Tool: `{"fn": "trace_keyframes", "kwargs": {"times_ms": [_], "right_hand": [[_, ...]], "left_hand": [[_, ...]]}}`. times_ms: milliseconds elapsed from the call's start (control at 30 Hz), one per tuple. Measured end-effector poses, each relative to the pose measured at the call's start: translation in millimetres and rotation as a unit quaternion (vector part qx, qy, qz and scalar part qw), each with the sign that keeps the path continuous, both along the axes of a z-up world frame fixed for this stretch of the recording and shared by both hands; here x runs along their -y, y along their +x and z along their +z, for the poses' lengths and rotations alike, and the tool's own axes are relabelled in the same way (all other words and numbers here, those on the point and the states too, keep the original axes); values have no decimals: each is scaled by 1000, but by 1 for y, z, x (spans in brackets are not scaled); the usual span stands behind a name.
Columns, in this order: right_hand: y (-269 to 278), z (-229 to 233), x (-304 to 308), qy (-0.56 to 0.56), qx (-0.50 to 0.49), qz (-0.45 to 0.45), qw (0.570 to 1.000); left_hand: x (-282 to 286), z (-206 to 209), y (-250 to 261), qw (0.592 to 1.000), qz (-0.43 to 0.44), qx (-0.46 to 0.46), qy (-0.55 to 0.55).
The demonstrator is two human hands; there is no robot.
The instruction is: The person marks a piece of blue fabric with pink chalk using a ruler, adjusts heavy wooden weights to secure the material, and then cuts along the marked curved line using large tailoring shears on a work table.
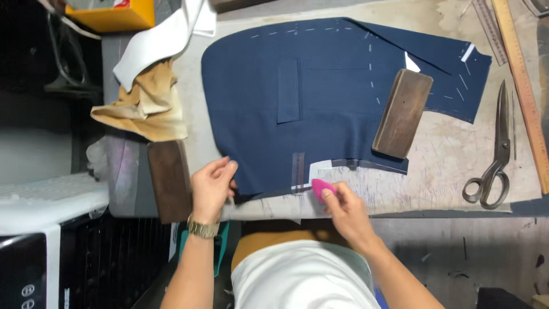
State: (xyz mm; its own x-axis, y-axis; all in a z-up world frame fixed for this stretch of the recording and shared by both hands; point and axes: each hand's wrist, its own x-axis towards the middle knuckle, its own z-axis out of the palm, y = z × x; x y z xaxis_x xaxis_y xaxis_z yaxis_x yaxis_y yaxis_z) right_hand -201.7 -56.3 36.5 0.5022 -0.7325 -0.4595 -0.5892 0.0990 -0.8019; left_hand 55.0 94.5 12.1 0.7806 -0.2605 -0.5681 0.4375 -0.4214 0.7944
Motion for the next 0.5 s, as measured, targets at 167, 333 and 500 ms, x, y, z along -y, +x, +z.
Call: {"fn": "trace_keyframes", "kwargs": {"times_ms": [167, 333, 500], "right_hand": [[-33, -36, 10, -19, 24, -68, 997], [-45, -31, 8, -30, -6, -75, 997], [-44, -20, 8, 20, -38, -130, 991]], "left_hand": [[-2, -9, 15, 913, -344, 218, -12], [0, -5, -27, 729, -501, 453, 111], [-11, -12, -66, 715, -488, 492, 91]]}}
